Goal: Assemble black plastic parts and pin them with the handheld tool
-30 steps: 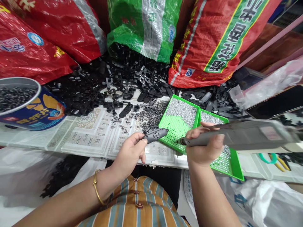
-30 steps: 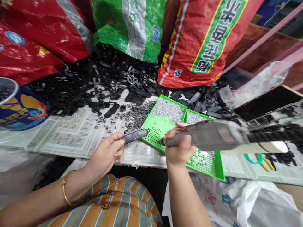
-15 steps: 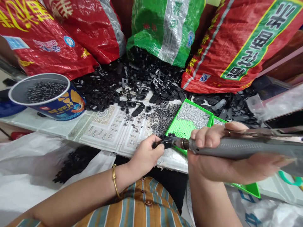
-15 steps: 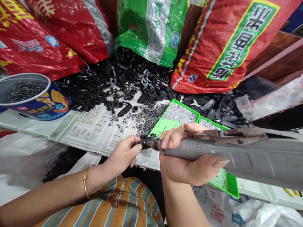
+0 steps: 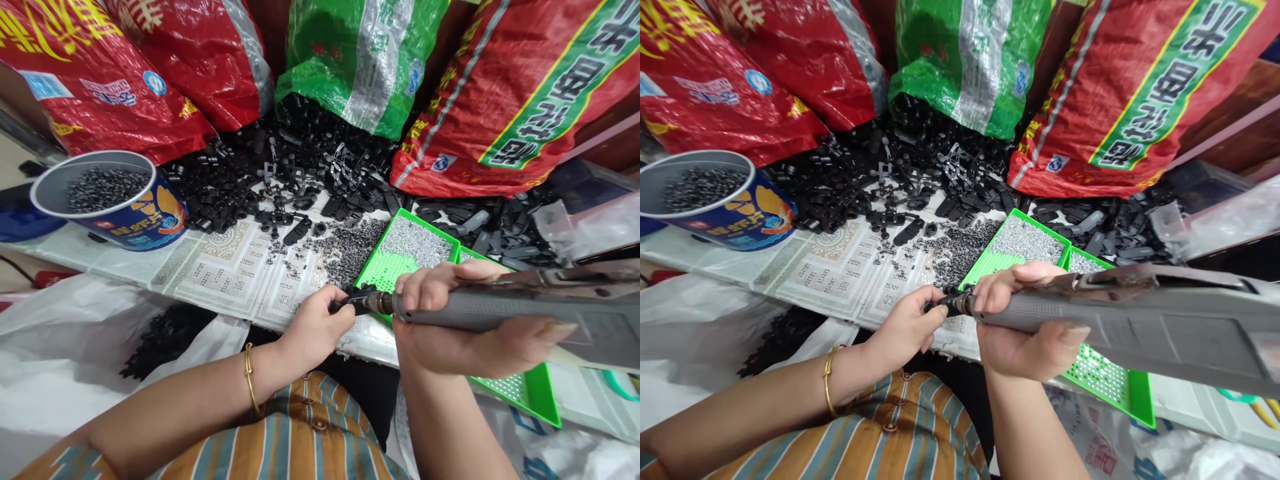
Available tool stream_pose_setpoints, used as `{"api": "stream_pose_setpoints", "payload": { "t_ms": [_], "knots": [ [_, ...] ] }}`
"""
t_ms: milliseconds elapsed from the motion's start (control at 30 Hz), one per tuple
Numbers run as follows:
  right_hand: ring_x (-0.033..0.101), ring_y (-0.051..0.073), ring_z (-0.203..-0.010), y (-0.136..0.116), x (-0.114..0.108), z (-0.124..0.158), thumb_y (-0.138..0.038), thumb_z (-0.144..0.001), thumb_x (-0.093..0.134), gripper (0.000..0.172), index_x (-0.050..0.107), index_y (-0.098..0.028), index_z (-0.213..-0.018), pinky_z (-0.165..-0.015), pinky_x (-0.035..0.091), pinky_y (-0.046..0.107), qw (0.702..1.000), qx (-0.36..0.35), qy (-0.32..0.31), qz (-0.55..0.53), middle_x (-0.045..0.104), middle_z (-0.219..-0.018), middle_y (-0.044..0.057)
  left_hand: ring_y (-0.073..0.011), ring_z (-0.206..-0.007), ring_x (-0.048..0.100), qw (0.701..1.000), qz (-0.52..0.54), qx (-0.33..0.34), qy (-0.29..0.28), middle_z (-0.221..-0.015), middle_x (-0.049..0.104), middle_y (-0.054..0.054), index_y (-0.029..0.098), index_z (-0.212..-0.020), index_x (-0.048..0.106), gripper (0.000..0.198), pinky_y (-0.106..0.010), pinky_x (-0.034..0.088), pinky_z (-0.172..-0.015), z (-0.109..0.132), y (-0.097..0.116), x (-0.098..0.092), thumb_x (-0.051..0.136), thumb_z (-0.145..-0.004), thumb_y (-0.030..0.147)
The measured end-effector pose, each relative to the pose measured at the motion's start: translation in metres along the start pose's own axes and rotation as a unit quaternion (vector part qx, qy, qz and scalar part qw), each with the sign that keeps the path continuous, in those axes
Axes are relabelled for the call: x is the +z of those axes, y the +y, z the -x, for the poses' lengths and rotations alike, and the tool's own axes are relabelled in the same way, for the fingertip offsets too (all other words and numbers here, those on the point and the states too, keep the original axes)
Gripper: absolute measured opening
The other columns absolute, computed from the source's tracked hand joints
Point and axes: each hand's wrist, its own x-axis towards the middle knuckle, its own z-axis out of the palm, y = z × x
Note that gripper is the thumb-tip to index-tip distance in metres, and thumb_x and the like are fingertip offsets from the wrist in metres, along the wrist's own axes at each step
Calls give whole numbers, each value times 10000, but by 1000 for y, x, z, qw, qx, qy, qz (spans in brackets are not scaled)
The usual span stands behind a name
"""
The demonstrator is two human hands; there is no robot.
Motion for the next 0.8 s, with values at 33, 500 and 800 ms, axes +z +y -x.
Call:
{"api": "stream_pose_setpoints", "payload": {
  "t_ms": [33,500,800],
  "knots": [
    [418,121,-324,0,0,0,-598,-676,564,384,550,-216,-717,-362,354,278,1000,-5,-9,2,467,-421,-69,-43,-345,332,1000,0,-3,2,-421,348,111,186,-762,465,79,-174,264,-400,0,0,0,481,-774,263],
    [444,123,-351,2,-1,6,-510,-711,570,327,562,-188,-651,-377,386,284,995,-32,-95,-15,471,-436,-42,-51,-309,341,998,34,-42,10,-411,352,113,188,-772,459,70,-161,253,-324,-2,3,6,495,-742,239],
    [457,125,-376,-16,-15,4,-594,-705,556,415,594,-207,-848,-406,392,283,998,-52,-38,-9,492,-464,-54,-58,-298,338,998,-20,-51,-37,-391,339,119,203,-756,436,74,-161,248,-322,-2,19,8,492,-743,251]
  ]
}}
